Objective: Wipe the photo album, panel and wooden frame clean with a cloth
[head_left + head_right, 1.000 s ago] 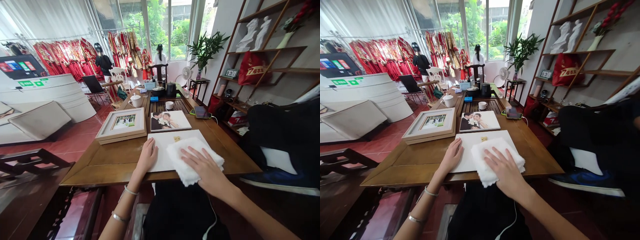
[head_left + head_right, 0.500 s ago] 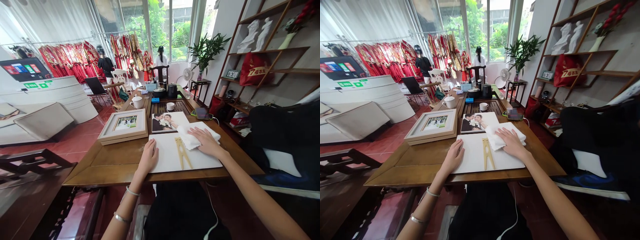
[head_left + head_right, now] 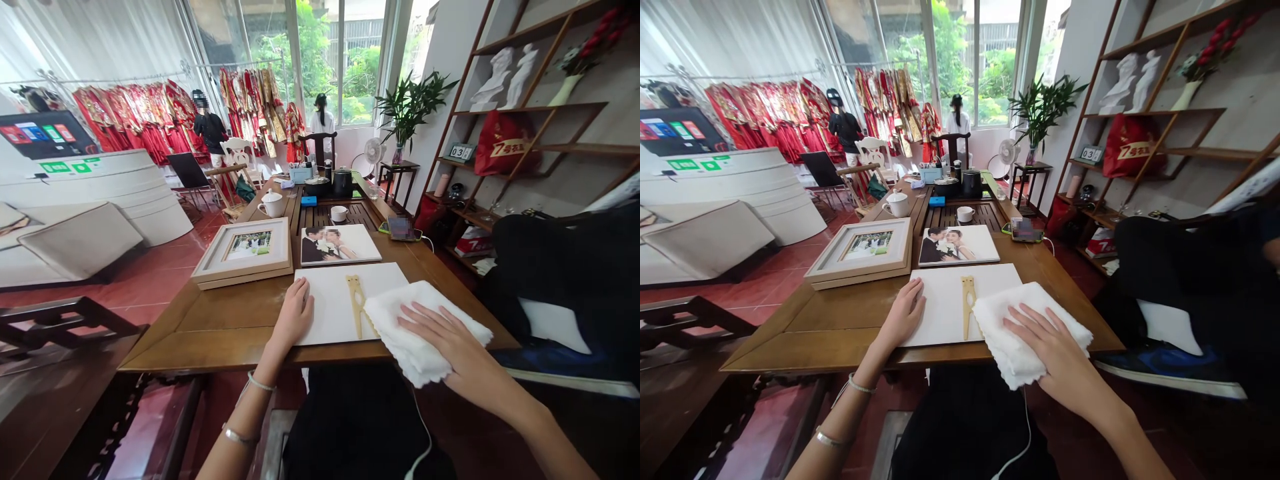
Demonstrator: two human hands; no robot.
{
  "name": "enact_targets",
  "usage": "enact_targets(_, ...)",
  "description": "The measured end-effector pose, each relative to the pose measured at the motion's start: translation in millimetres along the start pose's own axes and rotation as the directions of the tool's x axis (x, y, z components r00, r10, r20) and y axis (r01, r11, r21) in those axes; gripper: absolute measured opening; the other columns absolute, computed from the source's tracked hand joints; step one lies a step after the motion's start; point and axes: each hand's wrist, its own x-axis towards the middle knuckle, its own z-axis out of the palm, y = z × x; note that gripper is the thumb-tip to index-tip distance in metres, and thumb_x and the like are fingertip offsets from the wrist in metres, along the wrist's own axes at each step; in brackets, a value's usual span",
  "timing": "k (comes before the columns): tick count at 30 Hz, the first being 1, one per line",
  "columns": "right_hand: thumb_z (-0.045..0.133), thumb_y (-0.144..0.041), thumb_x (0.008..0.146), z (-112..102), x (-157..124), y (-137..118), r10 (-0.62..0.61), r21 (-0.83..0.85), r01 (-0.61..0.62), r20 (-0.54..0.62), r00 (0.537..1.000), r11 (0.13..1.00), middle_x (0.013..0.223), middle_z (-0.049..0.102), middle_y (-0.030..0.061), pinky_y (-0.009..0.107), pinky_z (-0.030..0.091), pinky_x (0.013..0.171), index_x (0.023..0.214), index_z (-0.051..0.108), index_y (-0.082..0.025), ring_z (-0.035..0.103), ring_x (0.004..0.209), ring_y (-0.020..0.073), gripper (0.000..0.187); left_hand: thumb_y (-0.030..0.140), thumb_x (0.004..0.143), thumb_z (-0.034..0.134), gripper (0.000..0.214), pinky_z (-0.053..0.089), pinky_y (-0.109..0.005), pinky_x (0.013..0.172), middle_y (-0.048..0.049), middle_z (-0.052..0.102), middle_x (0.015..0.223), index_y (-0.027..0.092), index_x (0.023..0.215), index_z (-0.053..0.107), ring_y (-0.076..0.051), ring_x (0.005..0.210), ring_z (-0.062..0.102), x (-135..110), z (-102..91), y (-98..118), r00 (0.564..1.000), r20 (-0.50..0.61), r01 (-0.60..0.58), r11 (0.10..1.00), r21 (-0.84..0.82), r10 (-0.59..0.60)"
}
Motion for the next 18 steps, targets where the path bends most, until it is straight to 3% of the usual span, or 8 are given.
enact_targets(6, 0.042, -0.003, 0.056, 7.5, 57.1, 36.8, 0.079, -0.003, -0.079, 0.002, 0.997, 0.997, 0.147, 0.041, 0.0056, 0.054, 0.025, 0.110, 0.137, 0.044, -0.022, 0.030, 0.138, 0.0247, 0.083, 0.024, 0.087, 0.043, 0.041, 0.028, -0.050, 0.113, -0.0171, 0.047, 0.140, 0.012, 0.125, 0.054, -0.027, 0.135, 0.038, 0.1, -0.6, -1.8, 1.000, 0.007, -0.009, 1.000, -0.008, 0.009)
enact_targets(12, 0.043, -0.006, 0.068, 14.3, 119.6, 69.9, 0.160, 0.007, -0.161, 0.026, 0.987, 0.987, 0.144, 0.044, 0.0080, 0.051, 0.026, 0.110, 0.136, 0.045, -0.019, 0.032, 0.137, 0.0256, 0.069, 0.024, 0.086, 0.045, 0.040, 0.029, -0.049, 0.113, -0.0143, 0.049, 0.139, 0.016, 0.124, 0.055, -0.026, 0.135, 0.038, -0.4, 1.2, -4.4, 1.000, -0.019, -0.015, 0.999, -0.037, 0.014)
enact_targets(15, 0.042, -0.005, 0.066, 14.4, 118.1, 62.1, 0.171, -0.021, -0.171, 0.035, 0.985, 0.985, 0.146, 0.041, 0.0073, 0.054, 0.023, 0.110, 0.137, 0.044, -0.020, 0.029, 0.138, 0.0259, 0.072, 0.023, 0.087, 0.044, 0.040, 0.029, -0.049, 0.113, -0.0159, 0.048, 0.139, 0.013, 0.125, 0.055, -0.026, 0.135, 0.038, -0.5, 1.8, -3.4, 1.000, -0.012, -0.003, 1.000, -0.013, 0.003)
enact_targets(18, 0.043, -0.002, 0.059, 13.7, 91.6, 41.9, 0.140, -0.041, -0.138, 0.031, 0.990, 0.990, 0.148, 0.039, 0.0065, 0.056, 0.019, 0.111, 0.138, 0.043, -0.021, 0.026, 0.139, 0.0261, 0.080, 0.023, 0.088, 0.043, 0.041, 0.029, -0.049, 0.113, -0.0177, 0.047, 0.140, 0.011, 0.125, 0.054, -0.027, 0.135, 0.038, -0.5, 2.2, -1.9, 1.000, -0.006, 0.000, 1.000, 0.005, 0.000)
